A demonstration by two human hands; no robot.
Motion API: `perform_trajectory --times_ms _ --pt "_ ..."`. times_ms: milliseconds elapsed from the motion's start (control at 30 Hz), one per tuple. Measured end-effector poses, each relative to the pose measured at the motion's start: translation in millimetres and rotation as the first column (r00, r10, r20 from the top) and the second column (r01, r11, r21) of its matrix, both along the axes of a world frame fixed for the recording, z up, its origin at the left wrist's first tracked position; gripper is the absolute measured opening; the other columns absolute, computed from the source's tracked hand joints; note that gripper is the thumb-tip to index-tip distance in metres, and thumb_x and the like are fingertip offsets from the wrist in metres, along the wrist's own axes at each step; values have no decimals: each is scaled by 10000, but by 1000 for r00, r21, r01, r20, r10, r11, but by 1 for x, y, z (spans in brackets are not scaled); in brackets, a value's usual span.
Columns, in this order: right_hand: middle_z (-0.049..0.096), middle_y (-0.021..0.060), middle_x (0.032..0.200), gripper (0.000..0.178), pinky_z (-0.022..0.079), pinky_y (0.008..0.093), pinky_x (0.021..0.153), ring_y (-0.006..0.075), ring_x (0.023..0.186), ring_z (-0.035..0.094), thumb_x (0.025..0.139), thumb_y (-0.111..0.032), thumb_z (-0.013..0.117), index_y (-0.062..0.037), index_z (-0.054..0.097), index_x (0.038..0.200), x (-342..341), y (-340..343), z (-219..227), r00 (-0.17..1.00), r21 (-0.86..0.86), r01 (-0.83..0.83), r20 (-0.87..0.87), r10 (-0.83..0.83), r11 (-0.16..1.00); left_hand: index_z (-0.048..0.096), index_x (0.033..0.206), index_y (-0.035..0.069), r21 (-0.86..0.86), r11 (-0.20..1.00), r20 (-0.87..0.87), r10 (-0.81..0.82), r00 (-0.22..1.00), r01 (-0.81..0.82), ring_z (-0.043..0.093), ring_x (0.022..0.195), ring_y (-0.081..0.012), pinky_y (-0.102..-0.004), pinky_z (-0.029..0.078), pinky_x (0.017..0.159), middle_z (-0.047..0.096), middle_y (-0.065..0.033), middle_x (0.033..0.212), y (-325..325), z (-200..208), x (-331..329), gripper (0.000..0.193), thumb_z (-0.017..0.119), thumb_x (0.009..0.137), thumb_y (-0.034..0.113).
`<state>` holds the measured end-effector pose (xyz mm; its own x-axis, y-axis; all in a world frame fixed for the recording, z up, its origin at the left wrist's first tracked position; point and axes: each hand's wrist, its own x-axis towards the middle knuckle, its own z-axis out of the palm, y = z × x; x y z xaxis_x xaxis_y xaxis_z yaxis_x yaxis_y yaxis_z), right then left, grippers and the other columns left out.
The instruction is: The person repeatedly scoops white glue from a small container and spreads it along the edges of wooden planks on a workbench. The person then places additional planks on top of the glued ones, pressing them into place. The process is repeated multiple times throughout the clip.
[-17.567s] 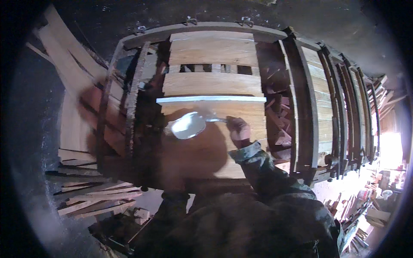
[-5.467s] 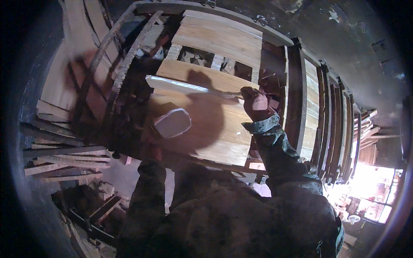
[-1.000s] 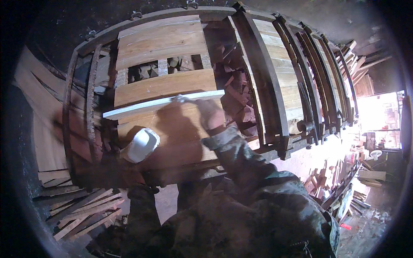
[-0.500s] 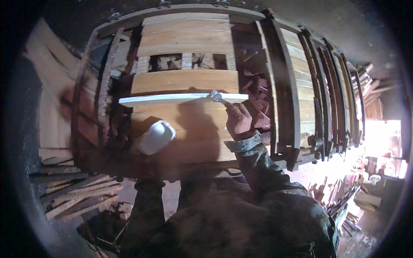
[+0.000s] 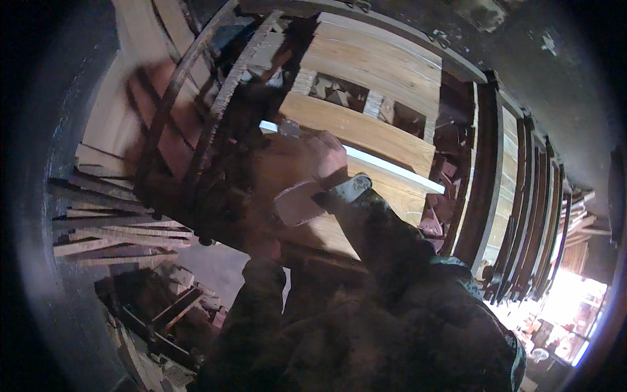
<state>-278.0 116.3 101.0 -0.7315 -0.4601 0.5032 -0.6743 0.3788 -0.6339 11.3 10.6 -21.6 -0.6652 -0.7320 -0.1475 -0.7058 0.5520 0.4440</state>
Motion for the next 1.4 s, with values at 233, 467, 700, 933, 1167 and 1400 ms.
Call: perform_trajectory --times_ms 233,467,700,933,1167,1400 --pt "716 59 964 331 592 380 768 247 845 683 738 -236 815 -204 796 1067 -27 -69 -26 993 24 -72 -90 73 997 710 1123 55 60 995 -45 84 995 -82 660 1094 -365 -426 515 1009 706 -211 1122 5 2 0 297 694 885 231" --pt "606 118 845 428 546 437 697 346 810 637 726 -27 685 -143 729 1136 -20 47 -24 997 7 -67 -41 67 998 675 1233 70 5 982 246 -183 952 187 675 1072 -345 -436 528 974 701 -187 1176 -10 -2 2 373 616 942 296" --pt "709 157 1034 322 582 407 746 338 914 697 837 47 624 -86 728 1112 12 222 -12 972 23 234 -33 -233 972 652 1259 62 -39 964 199 -249 948 261 667 1085 -332 -430 525 979 690 -186 1195 -17 -24 -6 383 625 941 273" --pt "726 163 1084 245 590 373 759 319 932 716 839 -22 696 -69 770 1067 38 386 -9 857 121 496 -228 -462 860 630 1286 54 -30 965 191 -249 950 259 659 1097 -319 -423 522 984 680 -185 1213 -37 -21 -7 397 634 940 250" --pt "735 139 1075 377 558 379 888 278 1011 708 743 103 628 -12 752 1081 67 381 -17 820 -460 571 283 -497 680 608 1312 46 -17 965 201 -255 946 263 651 1109 -305 -417 519 989 669 -184 1232 -50 -19 -9 415 643 940 227" --pt "733 133 1105 332 551 340 909 217 1037 689 842 134 663 -48 764 1101 64 287 -54 827 -300 554 307 -471 777 585 1338 39 -4 955 199 -291 936 298 643 1121 -292 -411 516 994 659 -183 1250 -50 -13 -26 438 652 939 204"
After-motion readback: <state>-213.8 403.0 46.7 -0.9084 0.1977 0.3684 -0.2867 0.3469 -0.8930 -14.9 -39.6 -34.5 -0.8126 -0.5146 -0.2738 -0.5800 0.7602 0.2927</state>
